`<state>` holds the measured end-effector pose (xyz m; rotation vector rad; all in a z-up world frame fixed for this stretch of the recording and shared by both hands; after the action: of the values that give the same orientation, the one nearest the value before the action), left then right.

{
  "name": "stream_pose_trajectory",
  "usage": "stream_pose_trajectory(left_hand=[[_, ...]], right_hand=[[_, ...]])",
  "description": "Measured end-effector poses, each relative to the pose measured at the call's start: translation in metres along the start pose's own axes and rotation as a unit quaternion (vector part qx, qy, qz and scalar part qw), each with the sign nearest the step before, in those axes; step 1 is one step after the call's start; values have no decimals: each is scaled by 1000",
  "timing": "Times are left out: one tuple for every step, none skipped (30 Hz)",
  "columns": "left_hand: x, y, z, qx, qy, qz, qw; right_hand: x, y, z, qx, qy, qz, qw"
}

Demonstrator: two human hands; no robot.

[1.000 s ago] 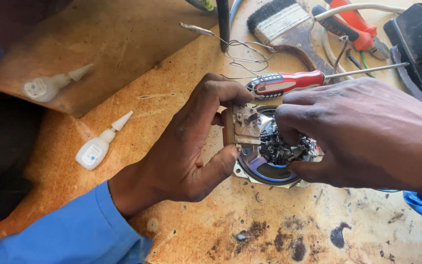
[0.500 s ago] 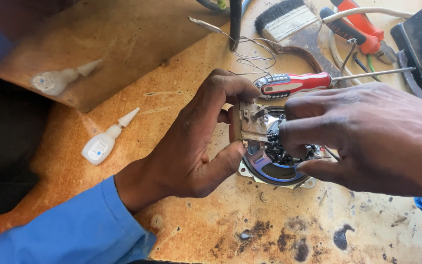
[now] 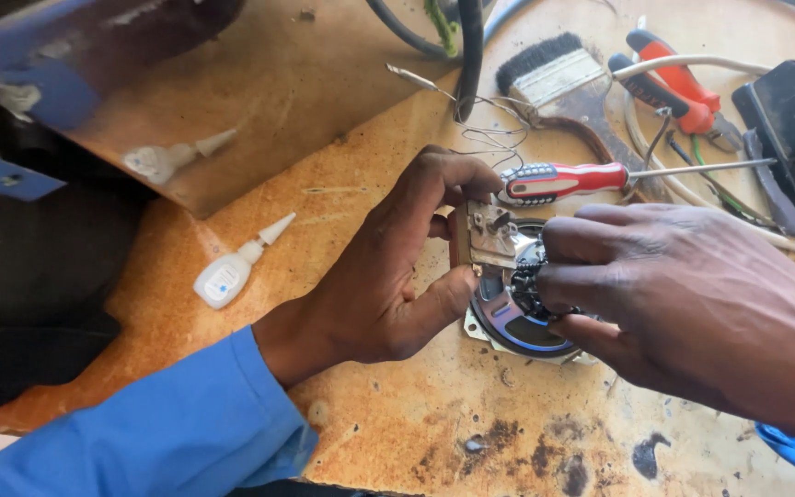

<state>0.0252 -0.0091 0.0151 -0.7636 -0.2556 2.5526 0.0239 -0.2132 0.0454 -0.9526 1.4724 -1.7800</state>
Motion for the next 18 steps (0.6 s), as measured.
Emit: stream_pose_trajectory(left_hand=[[0, 0, 2, -2, 2, 1, 1000], [0, -1, 4, 10, 5, 2, 1000], [-1, -1, 6, 23, 8, 4, 1000], [0, -1, 7, 18, 14, 2, 1000], [0, 0, 8, 32, 12, 1, 999], [0, 0, 8, 46, 10, -1, 999], [0, 0, 11, 42, 15, -3, 999], [0, 0, 13, 47, 15, -6, 999], [1, 0, 14, 53, 15, -8, 998], [1, 0, 16, 51, 17, -9, 999], [1, 0, 16, 53, 18, -9, 998], [2, 1, 17, 55, 18, -9, 998], [1, 0, 18, 54, 20, -9, 998], [1, 1, 18, 66, 13, -12, 998], [2, 1, 18, 77, 7, -16, 997], [2, 1, 18, 77, 7, -14, 997], [3, 1, 18, 90, 6, -13, 996], [4, 0, 19, 103, 5, -11, 995]], right_hand=[[1, -2, -1, 3, -1, 2, 1000], [1, -5, -1, -21, 4, 8, 1000], [2, -8, -1, -45, 7, 13, 999], [1, -13, -1, -40, 9, 19, 999], [1, -18, -2, -71, 9, 27, 997], [0, -22, -2, -103, 9, 35, 994], [2, -25, 2, -98, 11, 40, 994], [5, -26, 9, -93, 62, 24, 993], [8, -26, 17, -87, 114, 8, 990], [7, -34, 16, -85, 114, 10, 990], [6, -48, 14, -151, 99, 97, 979], [6, -62, 13, -214, 81, 182, 956], [4, -62, 11, -213, 81, 183, 956], [2, -65, 8, -233, 72, 220, 944], [1, -67, 5, -253, 63, 257, 931], [-1, -64, 3, -252, 62, 256, 931], [-3, -61, 2, -293, 65, 274, 914], [-6, -58, 1, -334, 67, 290, 894]])
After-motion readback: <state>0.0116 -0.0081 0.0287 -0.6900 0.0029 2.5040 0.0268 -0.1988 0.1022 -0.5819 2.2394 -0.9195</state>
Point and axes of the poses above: each hand's wrist, its own x-axis away from the middle knuckle, its own y-axis out of the palm, z = x × y, the point moved 4 cm from there along -x, towards the middle knuckle, and after that the axes turned 5 degrees about -y, right-handed, at the moved point
